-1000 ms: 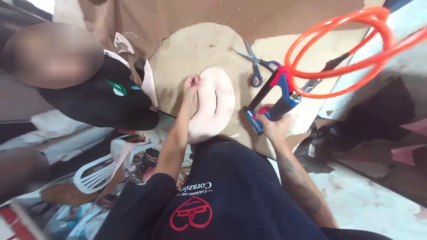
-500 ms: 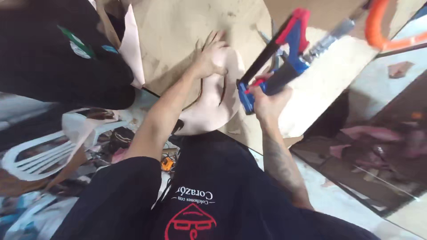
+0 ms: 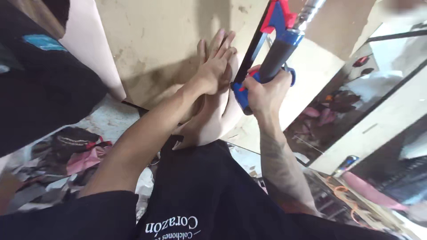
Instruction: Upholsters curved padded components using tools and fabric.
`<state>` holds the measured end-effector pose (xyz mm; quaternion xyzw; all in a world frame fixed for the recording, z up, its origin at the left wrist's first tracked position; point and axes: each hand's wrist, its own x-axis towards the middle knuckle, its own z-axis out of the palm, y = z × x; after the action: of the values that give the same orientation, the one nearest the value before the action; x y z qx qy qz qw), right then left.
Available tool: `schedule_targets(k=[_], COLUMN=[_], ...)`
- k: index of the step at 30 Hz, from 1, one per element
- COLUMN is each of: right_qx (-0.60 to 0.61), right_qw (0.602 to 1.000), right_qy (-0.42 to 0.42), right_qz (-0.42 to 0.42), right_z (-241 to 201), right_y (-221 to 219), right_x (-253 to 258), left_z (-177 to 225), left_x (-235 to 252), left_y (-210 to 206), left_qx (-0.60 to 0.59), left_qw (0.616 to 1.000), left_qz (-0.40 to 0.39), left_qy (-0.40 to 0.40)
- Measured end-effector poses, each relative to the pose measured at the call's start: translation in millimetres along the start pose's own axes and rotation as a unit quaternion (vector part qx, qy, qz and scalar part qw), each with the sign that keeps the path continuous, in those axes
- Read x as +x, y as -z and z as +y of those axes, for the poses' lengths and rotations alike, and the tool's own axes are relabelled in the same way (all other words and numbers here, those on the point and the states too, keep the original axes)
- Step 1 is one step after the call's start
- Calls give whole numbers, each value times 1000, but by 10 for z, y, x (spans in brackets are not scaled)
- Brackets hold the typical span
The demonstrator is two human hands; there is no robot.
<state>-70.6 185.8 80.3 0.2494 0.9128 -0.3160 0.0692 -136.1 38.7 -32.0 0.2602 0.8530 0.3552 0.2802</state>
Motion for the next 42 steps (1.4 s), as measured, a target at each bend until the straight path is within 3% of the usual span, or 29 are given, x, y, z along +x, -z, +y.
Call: schedule_targets(k=[4, 11, 20, 23, 27, 35, 42], right_qx=[19, 147, 163, 178, 194, 235, 264], right_qw=[999, 981, 972, 964, 966, 962, 955], right_qy=[14, 105, 130, 149, 133, 138, 134], right_qz=[-26, 69, 110, 128, 109, -15, 29], right_z=[21, 283, 334, 360, 443, 552, 487], right_y=[-48, -408, -460, -515, -450, -207, -327], right_x=[-172, -470, -492, -522, -574, -481, -557], left_z=[3, -51, -32, -61, -18, -65, -70], left_x=[-23, -87, -52, -33, -15, 29, 23], left_y=[-10, -103, -25, -63, 32, 168, 138], left_qx=[-11, 1, 25, 8, -1, -32, -23], left_qw=[1000, 997, 999, 999, 1000, 994, 995], left_qz=[5, 72, 16, 31, -21, -98, -92], left_qy=[-3, -41, -31, -37, -21, -22, -36])
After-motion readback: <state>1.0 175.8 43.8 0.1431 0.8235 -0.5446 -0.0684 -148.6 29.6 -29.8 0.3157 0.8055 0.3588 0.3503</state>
